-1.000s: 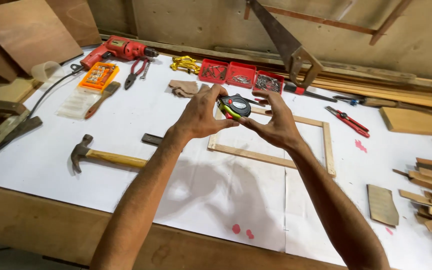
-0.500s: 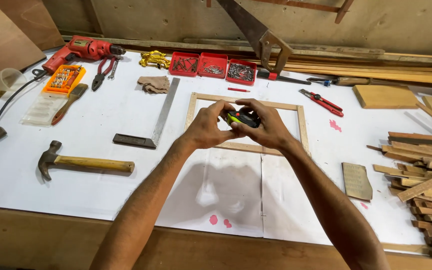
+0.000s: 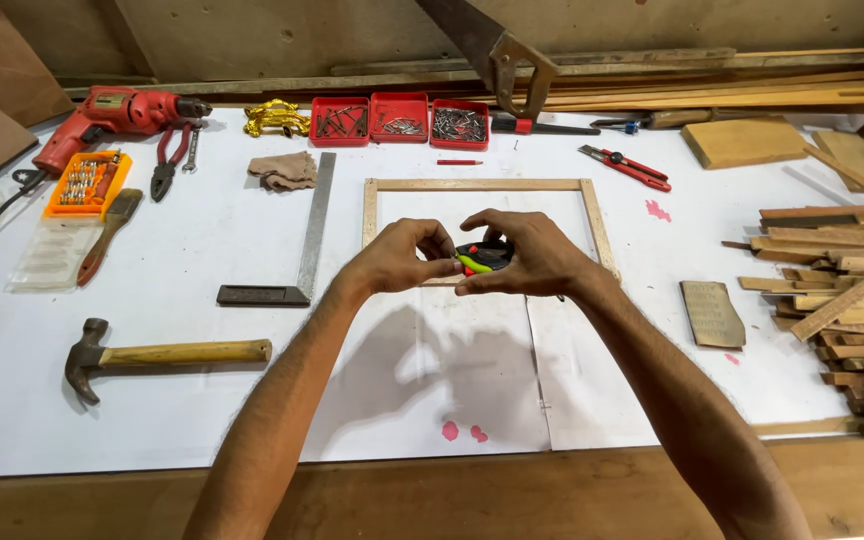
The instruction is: The person works at a woodworking bench on a rectangular wooden frame. They measure the frame with a tape measure, mark positions, position a wooden crossbar across the frame, and hammer nails to fasten the crossbar in place.
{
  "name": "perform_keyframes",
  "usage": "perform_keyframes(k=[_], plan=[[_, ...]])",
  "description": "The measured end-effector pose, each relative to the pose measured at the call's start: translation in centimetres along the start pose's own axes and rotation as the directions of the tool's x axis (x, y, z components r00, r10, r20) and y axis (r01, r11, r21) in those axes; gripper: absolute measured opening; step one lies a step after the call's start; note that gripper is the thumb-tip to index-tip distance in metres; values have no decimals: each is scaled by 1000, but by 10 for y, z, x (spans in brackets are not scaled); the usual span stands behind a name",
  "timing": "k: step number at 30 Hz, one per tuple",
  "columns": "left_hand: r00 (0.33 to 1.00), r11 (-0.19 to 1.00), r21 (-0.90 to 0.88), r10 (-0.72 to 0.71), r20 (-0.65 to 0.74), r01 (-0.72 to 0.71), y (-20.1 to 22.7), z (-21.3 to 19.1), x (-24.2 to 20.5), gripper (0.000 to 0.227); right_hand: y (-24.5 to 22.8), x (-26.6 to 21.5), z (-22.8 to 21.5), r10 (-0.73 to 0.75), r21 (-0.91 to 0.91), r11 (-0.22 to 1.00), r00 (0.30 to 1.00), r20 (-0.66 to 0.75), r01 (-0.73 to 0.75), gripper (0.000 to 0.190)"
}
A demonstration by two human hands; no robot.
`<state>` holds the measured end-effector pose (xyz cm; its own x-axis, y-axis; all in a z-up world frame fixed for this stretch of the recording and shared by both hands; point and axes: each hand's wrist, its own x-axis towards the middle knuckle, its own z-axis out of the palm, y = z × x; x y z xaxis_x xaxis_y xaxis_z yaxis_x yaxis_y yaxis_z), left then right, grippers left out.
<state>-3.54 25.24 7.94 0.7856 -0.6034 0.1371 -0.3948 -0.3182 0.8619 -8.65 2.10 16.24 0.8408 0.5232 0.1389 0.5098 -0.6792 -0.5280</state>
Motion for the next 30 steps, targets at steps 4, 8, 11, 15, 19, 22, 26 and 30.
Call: perform_keyframes(k=[4,8,11,15,19,22,26,30], plan=[[1000,1000,-10,-8,15,8,0,10,4,31,35,-18,-2,-4,-67,998,1000,-22,3,58],[999,998,-33,-53,14,53,-14,28,15,28,89,-56,-20,172,-159,973,985,3,-169,48],[993,992,-46,-119,-4,118,-16,44,28,23,136,-89,-33,245,-102,963,969,-44,-248,44],[976,976,35,-211,-51,213,-19,66,44,19,186,-124,-45,369,-26,927,922,-117,-374,34],[984,970,168,-166,-69,175,-45,82,61,20,221,-137,-40,417,23,908,900,-128,-417,30],[989,968,250,30,-143,7,-53,90,66,18,227,-130,-36,436,-26,894,884,-170,-446,32],[974,976,188,-68,-215,110,-60,100,67,18,251,-123,-23,330,-67,933,914,-237,-355,30],[965,964,202,-124,-231,172,-55,105,68,19,271,-123,-9,287,0,954,917,-278,-298,27]])
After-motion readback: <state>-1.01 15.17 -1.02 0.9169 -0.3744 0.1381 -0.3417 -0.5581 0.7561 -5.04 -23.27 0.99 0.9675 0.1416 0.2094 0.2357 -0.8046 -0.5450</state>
